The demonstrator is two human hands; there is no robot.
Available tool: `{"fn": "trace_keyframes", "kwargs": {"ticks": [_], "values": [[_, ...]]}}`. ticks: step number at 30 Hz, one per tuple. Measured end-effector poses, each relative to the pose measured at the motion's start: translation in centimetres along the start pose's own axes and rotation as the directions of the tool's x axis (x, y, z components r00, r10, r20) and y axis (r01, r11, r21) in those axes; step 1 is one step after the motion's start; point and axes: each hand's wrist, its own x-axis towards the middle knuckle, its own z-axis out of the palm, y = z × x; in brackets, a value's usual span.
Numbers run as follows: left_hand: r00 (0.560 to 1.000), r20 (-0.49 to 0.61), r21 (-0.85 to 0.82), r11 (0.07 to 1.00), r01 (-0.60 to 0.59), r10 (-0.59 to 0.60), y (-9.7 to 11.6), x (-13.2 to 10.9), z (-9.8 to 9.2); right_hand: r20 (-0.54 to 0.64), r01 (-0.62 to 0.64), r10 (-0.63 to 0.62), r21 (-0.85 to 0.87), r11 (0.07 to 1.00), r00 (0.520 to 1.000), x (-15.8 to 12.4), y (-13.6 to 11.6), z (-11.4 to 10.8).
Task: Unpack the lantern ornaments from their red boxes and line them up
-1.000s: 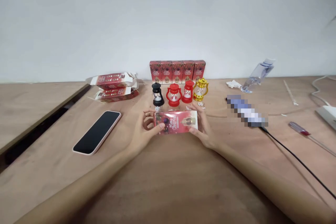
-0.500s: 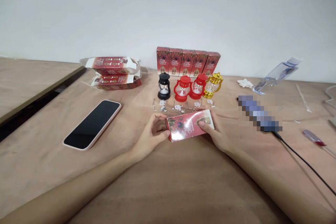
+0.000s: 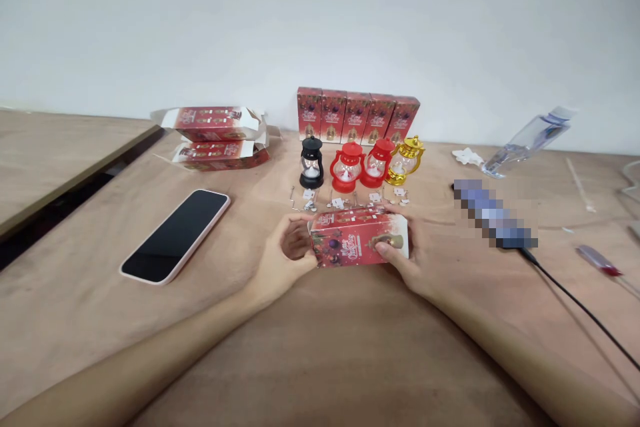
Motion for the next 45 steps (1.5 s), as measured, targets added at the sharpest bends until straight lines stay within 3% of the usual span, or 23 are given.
{"fn": "trace_keyframes", "kwargs": {"ticks": [5, 20, 30, 36, 41, 45], "values": [[1.000, -0.030, 0.003, 1.000, -0.007, 0.007, 0.1, 0.1, 0.1, -0.015, -0.119, 0.125, 0.205, 0.971, 0.992, 0.3, -0.1, 0.5], [0.994, -0.085, 0.009, 0.998, -0.064, 0.064, -0.2, -0.6, 0.5, -0.090, 0.003, 0.014, 0.186, 0.983, 0.996, -0.4, -0.4, 1.3], [0.994, -0.065, 0.001, 0.996, -0.092, 0.091, -0.1, -0.6, 0.2, -0.055, -0.045, 0.066, 0.321, 0.946, 0.996, -0.3, -0.3, 1.1], [0.982, -0.127, 0.005, 0.990, -0.143, 0.142, -0.5, -0.2, -0.8, -0.145, -0.150, 0.281, 0.577, 0.803, 0.949, 0.4, 1.2, 1.1], [0.981, -0.084, 0.085, 0.982, -0.166, 0.173, -1.1, 0.3, -1.5, -0.007, -0.273, 0.405, 0.727, 0.630, 0.915, 1.4, 1.2, 1.1], [0.978, -0.036, 0.202, 0.960, -0.195, 0.206, -1.4, 0.5, -1.6, 0.072, -0.344, 0.459, 0.767, 0.542, 0.885, 1.7, 1.1, 0.8]]}}
